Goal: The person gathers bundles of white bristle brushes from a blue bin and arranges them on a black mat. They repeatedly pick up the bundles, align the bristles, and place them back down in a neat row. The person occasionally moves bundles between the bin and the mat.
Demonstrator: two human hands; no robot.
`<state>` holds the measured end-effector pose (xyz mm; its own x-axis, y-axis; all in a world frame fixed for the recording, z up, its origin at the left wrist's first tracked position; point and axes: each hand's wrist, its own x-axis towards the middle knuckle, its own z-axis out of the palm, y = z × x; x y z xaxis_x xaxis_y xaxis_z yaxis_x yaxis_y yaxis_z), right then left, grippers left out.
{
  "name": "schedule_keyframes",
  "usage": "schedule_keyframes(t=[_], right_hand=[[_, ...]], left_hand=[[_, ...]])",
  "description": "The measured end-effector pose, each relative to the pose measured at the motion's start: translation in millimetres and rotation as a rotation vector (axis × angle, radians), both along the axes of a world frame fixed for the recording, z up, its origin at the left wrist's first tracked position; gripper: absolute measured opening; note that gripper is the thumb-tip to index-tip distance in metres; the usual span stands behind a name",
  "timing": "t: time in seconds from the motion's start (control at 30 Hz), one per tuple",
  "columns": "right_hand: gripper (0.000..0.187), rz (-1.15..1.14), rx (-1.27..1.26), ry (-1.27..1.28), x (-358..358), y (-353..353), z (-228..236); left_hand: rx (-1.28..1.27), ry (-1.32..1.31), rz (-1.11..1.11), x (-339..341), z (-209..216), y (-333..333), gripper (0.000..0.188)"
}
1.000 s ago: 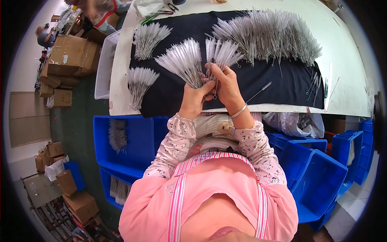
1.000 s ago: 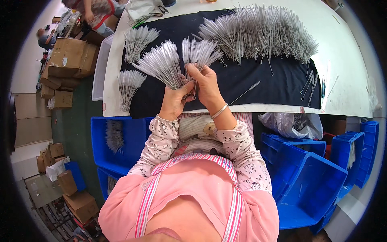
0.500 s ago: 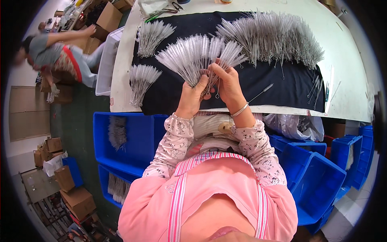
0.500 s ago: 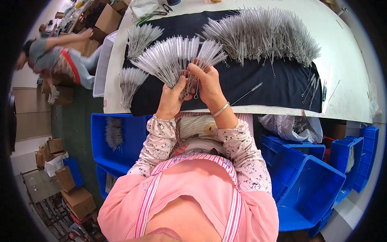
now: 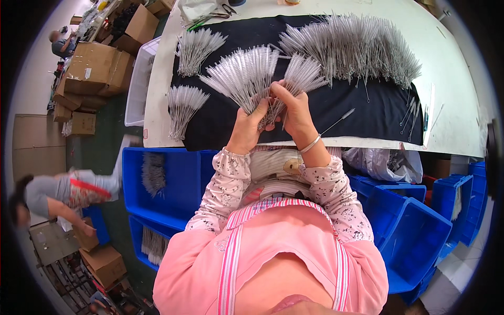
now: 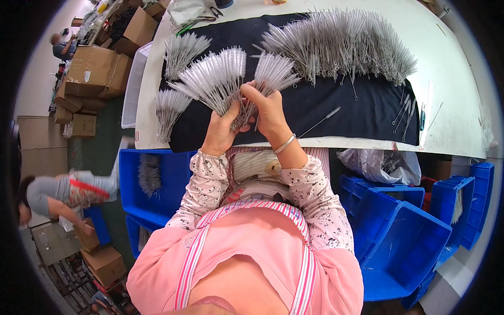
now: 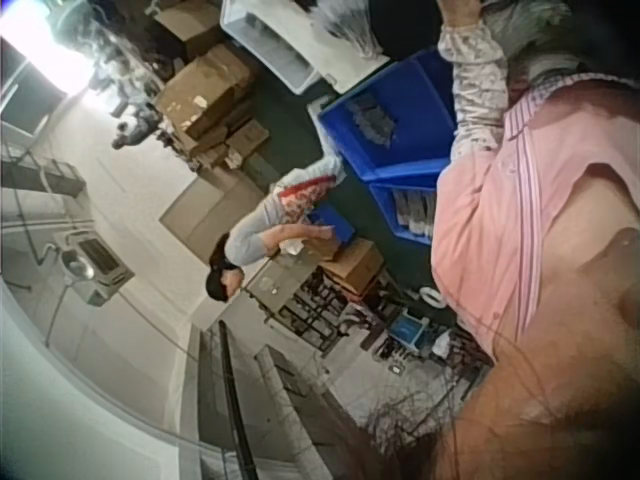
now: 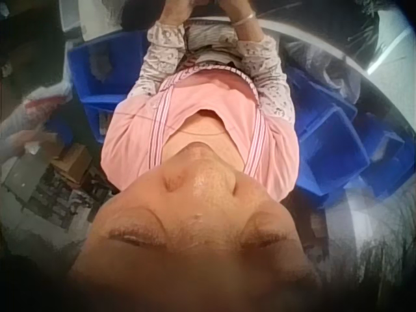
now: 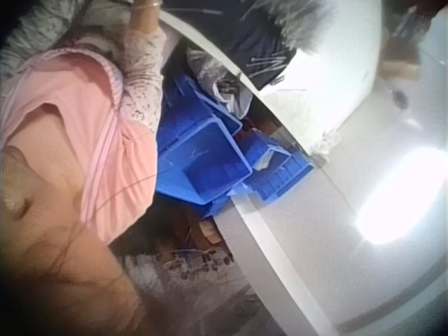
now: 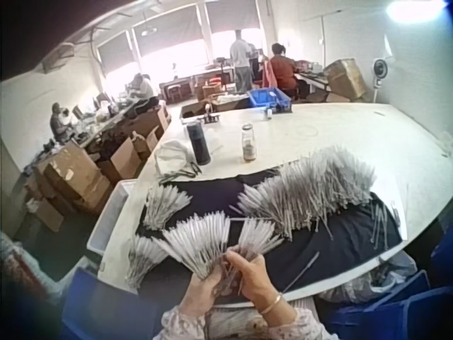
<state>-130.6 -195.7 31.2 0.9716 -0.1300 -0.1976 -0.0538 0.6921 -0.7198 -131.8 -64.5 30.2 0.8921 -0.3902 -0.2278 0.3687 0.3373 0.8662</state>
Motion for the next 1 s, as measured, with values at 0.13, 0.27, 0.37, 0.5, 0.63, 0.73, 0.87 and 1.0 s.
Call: schedule_keyframes(t=[0.13,0.27,0.37,0.5,0.63,0.73,0.87,1.0], right_hand=[[0.025,-0.033,-0.138,-0.008,0,6,-1],[0.021,-0.052,-0.017,0.013,2,6,-6],[0.019,-0.107,0.078,0.009,1,8,-4],[0.023,-0.090,0.062,0.014,4,10,-8],[0.025,-0.121,-0.028,-0.008,3,12,-6],[0.018,-0.121,0.023,-0.007,4,10,-7],[0.016,-0.083,0.105,0.025,2,8,-2],[0.016,-0.044,0.131,0.008,3,4,-9]], left_hand=[[0.114,-0.081,0.083,3,-9,-3,0.024],[0.020,-0.082,0.155,1,-12,-7,0.021],[-0.044,-0.058,0.132,1,-11,-6,0.020],[-0.098,-0.045,0.117,4,-19,-4,0.021],[-0.120,-0.042,0.130,4,-21,-4,0.020],[-0.129,-0.049,0.169,0,-19,-9,0.018],[-0.128,-0.025,0.170,-3,-17,-8,0.020],[-0.104,-0.013,0.174,-2,-12,-5,0.023]])
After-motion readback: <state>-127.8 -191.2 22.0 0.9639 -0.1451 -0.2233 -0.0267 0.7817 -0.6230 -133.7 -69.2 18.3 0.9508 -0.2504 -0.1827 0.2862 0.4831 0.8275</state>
